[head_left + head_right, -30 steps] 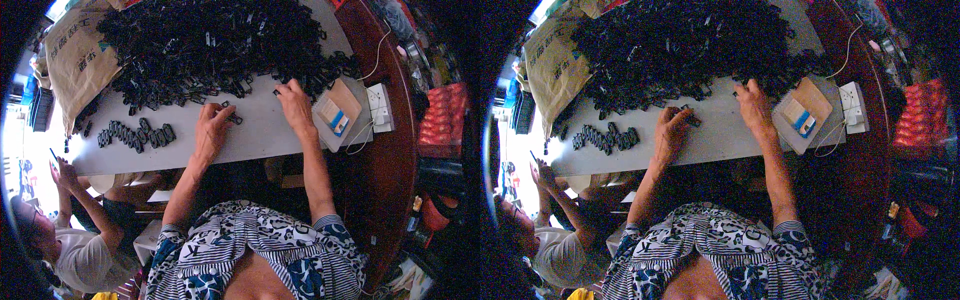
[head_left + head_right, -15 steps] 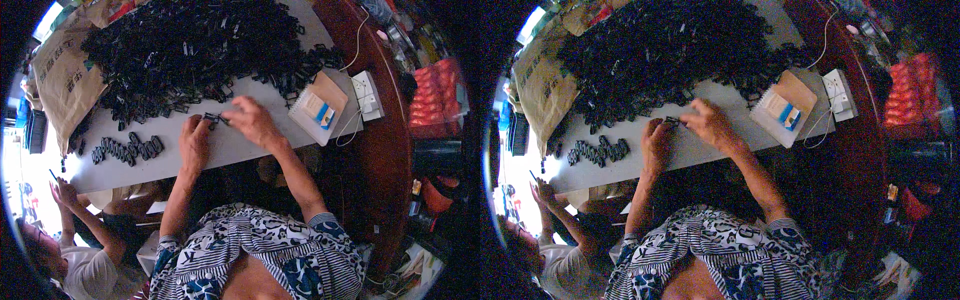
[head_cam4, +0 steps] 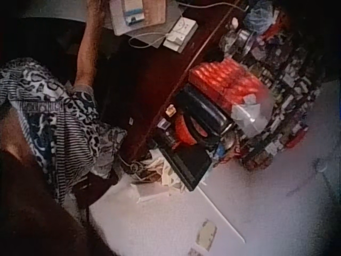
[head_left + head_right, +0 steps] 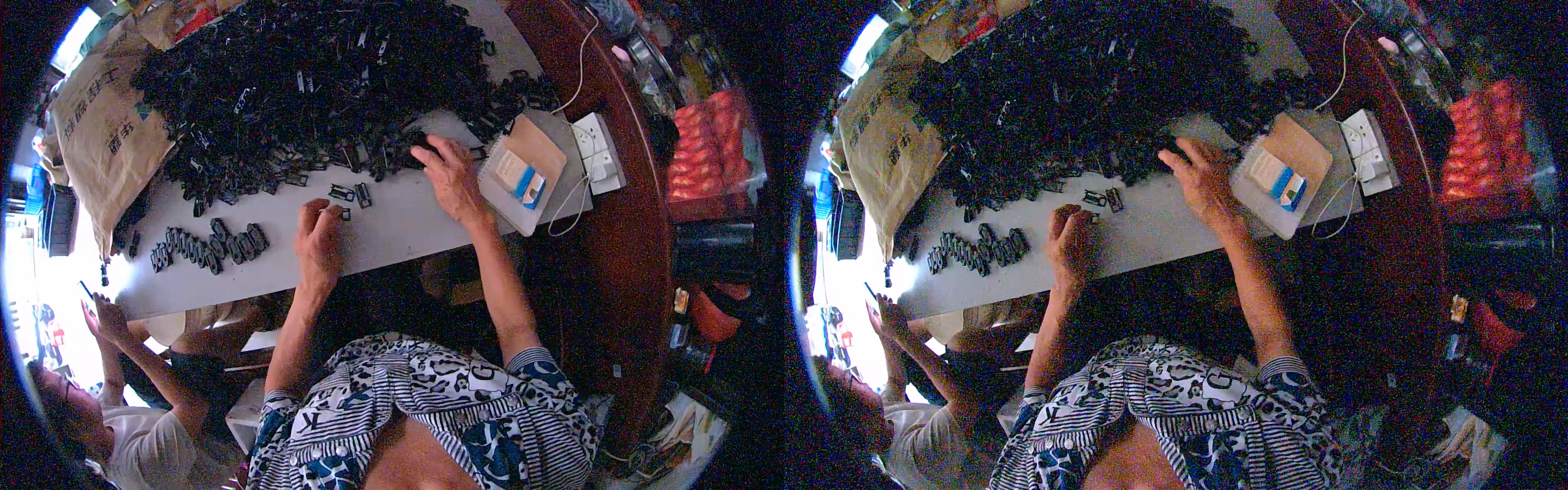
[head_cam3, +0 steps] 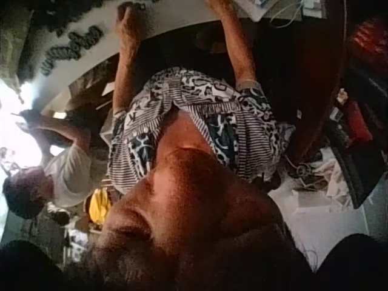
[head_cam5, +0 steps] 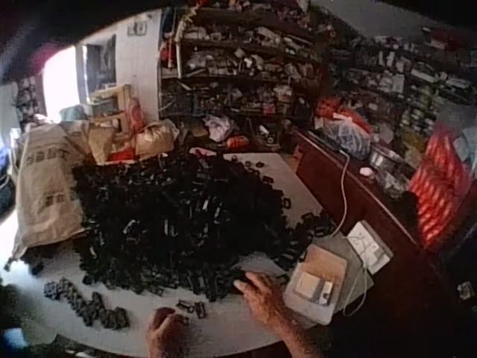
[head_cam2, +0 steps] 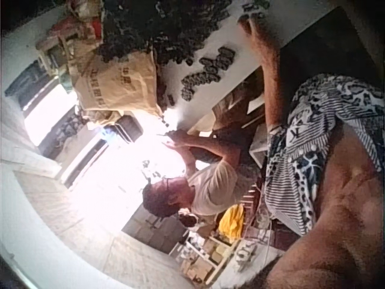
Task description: The person assembles small plastic buckle components by hand, joining them together from a pile of parts.
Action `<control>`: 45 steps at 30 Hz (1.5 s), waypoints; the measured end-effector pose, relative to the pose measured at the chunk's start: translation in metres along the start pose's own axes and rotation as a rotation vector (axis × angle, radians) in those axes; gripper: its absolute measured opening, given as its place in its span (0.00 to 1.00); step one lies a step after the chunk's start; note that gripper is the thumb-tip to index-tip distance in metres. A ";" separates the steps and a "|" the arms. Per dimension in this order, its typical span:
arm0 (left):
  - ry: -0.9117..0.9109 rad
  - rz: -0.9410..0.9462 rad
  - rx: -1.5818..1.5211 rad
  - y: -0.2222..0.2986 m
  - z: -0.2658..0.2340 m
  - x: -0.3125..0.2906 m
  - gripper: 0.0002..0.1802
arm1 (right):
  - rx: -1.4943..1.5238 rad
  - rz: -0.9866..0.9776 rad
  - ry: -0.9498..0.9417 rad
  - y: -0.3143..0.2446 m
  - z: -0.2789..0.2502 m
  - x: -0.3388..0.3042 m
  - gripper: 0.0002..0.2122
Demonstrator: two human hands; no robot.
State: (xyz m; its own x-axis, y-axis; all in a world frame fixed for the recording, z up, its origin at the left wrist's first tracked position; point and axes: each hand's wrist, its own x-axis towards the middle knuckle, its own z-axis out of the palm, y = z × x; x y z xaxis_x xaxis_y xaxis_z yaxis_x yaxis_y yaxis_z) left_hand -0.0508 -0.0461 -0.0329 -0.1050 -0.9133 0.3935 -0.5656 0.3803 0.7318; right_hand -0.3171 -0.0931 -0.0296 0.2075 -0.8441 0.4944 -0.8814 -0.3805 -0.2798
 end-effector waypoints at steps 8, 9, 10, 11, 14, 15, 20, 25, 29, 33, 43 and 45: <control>-0.043 -0.492 -0.671 -0.004 0.009 -0.003 0.12 | 0.255 -0.106 0.040 0.012 -0.017 -0.006 0.27; -0.024 -0.352 -0.506 -0.017 0.013 -0.009 0.13 | 0.282 -0.078 0.038 0.016 -0.018 -0.006 0.26; -0.031 -0.347 -0.509 -0.021 0.014 -0.010 0.13 | 0.276 -0.074 0.042 0.018 -0.023 -0.007 0.26; -0.034 -0.345 -0.472 -0.024 0.014 -0.012 0.13 | 0.323 -0.048 0.055 0.020 -0.029 -0.007 0.25; -0.047 -0.141 -0.192 0.000 0.004 -0.002 0.14 | 0.359 -0.019 0.036 0.043 -0.033 -0.013 0.25; -0.054 0.063 0.051 0.009 0.000 0.001 0.14 | 0.352 0.004 0.010 0.048 -0.035 -0.014 0.25; -0.131 -0.204 -0.165 -0.011 0.008 -0.004 0.15 | 0.289 -0.019 0.032 0.073 -0.044 -0.016 0.22; -0.123 -0.020 0.077 0.005 -0.002 0.000 0.14 | 0.090 0.018 0.152 0.036 -0.048 -0.021 0.12; -0.115 -0.092 0.022 0.016 -0.008 0.004 0.23 | 0.276 0.063 -0.054 -0.028 -0.036 -0.031 0.14; -0.010 -0.042 0.156 0.006 -0.011 -0.002 0.26 | 0.103 0.256 -0.188 -0.076 -0.015 -0.021 0.17; -0.043 -0.025 0.167 0.002 -0.006 -0.003 0.19 | -0.046 0.107 -0.210 -0.055 -0.023 -0.013 0.12; -0.051 -0.028 0.169 0.001 -0.006 -0.004 0.19 | 0.113 0.124 -0.227 -0.058 -0.036 -0.011 0.16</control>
State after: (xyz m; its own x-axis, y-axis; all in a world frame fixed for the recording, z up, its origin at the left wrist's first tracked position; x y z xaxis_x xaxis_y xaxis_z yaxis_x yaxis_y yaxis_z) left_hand -0.0462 -0.0412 -0.0301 -0.1262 -0.9312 0.3419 -0.6978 0.3283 0.6366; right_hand -0.2833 -0.0482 0.0107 0.2019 -0.9451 0.2571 -0.8555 -0.2980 -0.4234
